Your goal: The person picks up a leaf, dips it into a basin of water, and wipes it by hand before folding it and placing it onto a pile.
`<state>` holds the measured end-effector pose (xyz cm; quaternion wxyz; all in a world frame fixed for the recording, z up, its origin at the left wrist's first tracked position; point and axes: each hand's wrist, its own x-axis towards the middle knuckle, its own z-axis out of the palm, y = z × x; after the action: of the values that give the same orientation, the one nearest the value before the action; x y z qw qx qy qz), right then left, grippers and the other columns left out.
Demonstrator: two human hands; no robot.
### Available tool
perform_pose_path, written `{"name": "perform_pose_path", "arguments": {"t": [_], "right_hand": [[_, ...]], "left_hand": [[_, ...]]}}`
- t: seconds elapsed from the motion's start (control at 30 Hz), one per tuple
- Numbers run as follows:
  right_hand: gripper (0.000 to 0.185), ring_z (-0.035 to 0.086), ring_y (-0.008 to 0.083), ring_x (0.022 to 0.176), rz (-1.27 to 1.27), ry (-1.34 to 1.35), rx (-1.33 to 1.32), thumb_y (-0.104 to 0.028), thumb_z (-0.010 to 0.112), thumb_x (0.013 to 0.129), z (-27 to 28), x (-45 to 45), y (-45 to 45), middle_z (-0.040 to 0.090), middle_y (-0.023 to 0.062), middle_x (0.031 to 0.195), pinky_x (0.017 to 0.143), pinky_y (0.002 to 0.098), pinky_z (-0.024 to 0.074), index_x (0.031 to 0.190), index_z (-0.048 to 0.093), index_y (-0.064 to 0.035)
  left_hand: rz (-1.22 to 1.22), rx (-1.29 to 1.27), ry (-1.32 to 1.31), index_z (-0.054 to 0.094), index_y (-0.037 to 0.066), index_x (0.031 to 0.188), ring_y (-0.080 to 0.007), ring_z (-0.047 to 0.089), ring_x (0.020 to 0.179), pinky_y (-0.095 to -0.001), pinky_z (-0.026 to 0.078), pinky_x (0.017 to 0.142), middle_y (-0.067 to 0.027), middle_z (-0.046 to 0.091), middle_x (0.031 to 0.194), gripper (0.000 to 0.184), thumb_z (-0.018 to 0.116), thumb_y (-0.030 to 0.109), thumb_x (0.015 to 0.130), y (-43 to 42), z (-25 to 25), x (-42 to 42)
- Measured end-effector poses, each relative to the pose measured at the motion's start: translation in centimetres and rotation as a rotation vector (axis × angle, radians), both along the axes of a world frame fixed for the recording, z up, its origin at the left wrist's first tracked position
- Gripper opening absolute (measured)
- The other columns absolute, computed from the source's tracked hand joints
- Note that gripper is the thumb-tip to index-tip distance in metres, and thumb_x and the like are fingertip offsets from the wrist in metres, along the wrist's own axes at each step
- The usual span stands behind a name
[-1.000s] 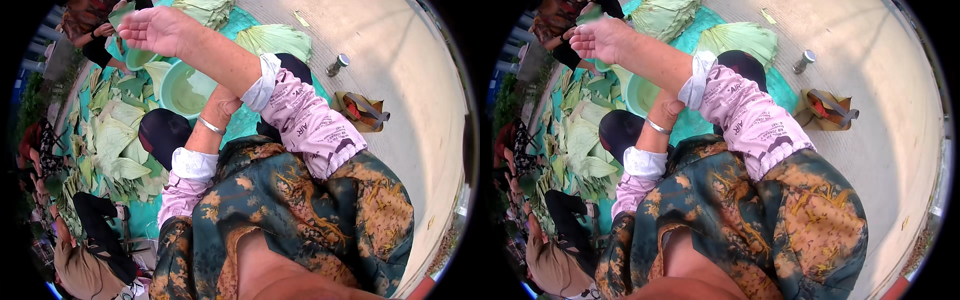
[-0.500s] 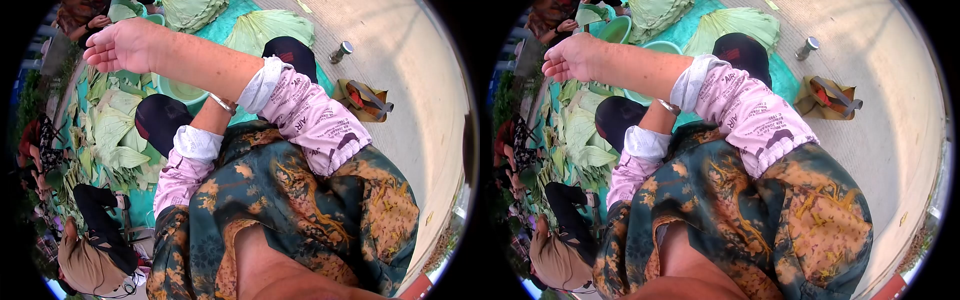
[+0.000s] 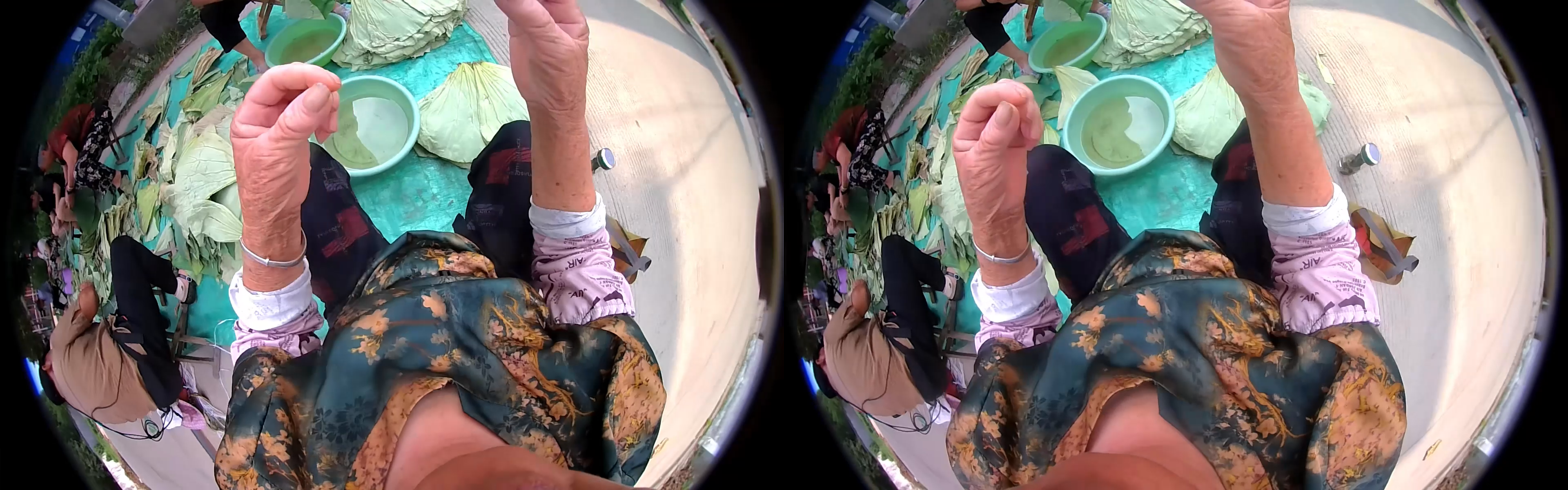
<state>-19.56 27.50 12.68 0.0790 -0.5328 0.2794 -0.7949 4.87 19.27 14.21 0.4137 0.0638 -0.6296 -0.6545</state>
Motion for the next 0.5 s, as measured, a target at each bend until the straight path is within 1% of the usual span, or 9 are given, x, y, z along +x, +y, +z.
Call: {"name": "perform_pose_path", "arguments": {"t": [0.03,0.13,0.2,0.33,0.37,0.4,0.43,0.47,0.5], "right_hand": [[0.029,0.058,0.0216,0.096,0.257,0.07,0.023,-0.02,0.055,0.086,0.6,0.4,0.2,0.061,0.0091,0.104,0.092,0.0367,0.0404,0.111,0.055,-0.0055],[0.033,0.055,0.0228,0.102,1.088,-0.114,0.266,-0.026,0.055,0.086,-2.7,-0.1,-1.7,0.059,0.0082,0.108,0.093,0.0455,0.0366,0.112,0.055,-0.0064],[0.027,0.056,0.0232,0.096,0.33,0.27,0.987,-0.028,0.061,0.082,-6.8,0.8,-3.6,0.061,0.0113,0.092,0.089,0.0427,0.04,0.093,0.06,-0.0034],[0.029,0.056,0.012,0.091,-0.169,0.228,0.668,-0.022,0.065,0.079,-4.8,1.7,-1.6,0.063,0.0066,0.095,0.083,0.0252,0.0422,0.104,0.061,-0.007],[0.024,0.054,0.0168,0.104,-0.026,0.041,0.593,-0.012,0.056,0.084,-1.8,2.5,0.2,0.061,0.0101,0.105,0.094,0.0296,0.0373,0.106,0.058,-0.0022],[0.024,0.054,0.019,0.105,-0.047,0.023,0.379,-0.01,0.055,0.085,-0.3,2.6,1.1,0.06,0.0128,0.108,0.095,0.0303,0.0366,0.106,0.057,0.0002],[0.024,0.053,0.0228,0.107,-0.154,0.113,0.223,-0.01,0.053,0.086,1.0,2.5,2.3,0.059,0.0156,0.109,0.095,0.0321,0.0365,0.106,0.057,0.0013],[0.022,0.057,0.0178,0.095,-0.206,0.143,0.02,-0.011,0.057,0.084,2.0,1.7,3.1,0.062,0.0093,0.1,0.088,0.0304,0.0426,0.104,0.06,-0.0018],[0.024,0.048,0.0346,0.113,-0.231,0.246,-0.13,-0.014,0.052,0.086,3.6,1.6,4.1,0.055,0.0214,0.114,0.101,0.0479,0.0296,0.105,0.058,-0.0005]], "left_hand": [[-0.037,-0.03,0.085,0.061,0.0,0.088,-0.01,0.05,0.061,-0.0205,0.037,0.054,-0.0044,0.057,0.074,0.018,0.065,0.015,0.079,-0.4,1.4,0.4],[-0.193,-0.053,0.155,0.06,-0.001,0.09,-0.0113,0.049,0.061,-0.0209,0.037,0.055,-0.0063,0.057,0.076,0.02,0.065,0.015,0.079,-1.8,2.7,0.6],[-0.185,-0.127,0.136,0.06,-0.002,0.091,-0.0117,0.049,0.062,-0.021,0.038,0.055,-0.0069,0.057,0.077,0.023,0.065,0.016,0.079,-1.5,2.4,0.6],[-0.053,-0.408,0.24,0.057,-0.005,0.097,-0.0139,0.05,0.063,-0.0222,0.039,0.054,-0.0096,0.056,0.08,0.032,0.065,0.019,0.078,-0.2,5.1,2.2],[-0.045,-0.509,0.205,0.055,0.0,0.106,-0.0162,0.043,0.068,-0.0271,0.032,0.057,-0.0087,0.048,0.087,0.036,0.059,0.029,0.084,-0.1,5.9,3.4],[0.061,-0.52,0.24,0.055,0.001,0.109,-0.0167,0.042,0.071,-0.0284,0.031,0.06,-0.0076,0.047,0.088,0.04,0.059,0.031,0.084,0.3,6.6,4.2],[-0.05,-0.483,0.264,0.056,0.003,0.109,-0.0175,0.04,0.073,-0.0295,0.03,0.063,-0.0061,0.047,0.088,0.04,0.06,0.032,0.083,0.5,7.7,5.3],[-0.075,-0.503,0.281,0.056,0.003,0.109,-0.0175,0.04,0.073,-0.0296,0.03,0.063,-0.0062,0.047,0.088,0.04,0.06,0.032,0.083,0.8,8.4,6.0],[-0.085,-0.536,0.296,0.056,0.003,0.109,-0.0176,0.04,0.073,-0.0297,0.03,0.063,-0.0063,0.047,0.088,0.04,0.06,0.032,0.083,1.1,8.7,6.3]]}}
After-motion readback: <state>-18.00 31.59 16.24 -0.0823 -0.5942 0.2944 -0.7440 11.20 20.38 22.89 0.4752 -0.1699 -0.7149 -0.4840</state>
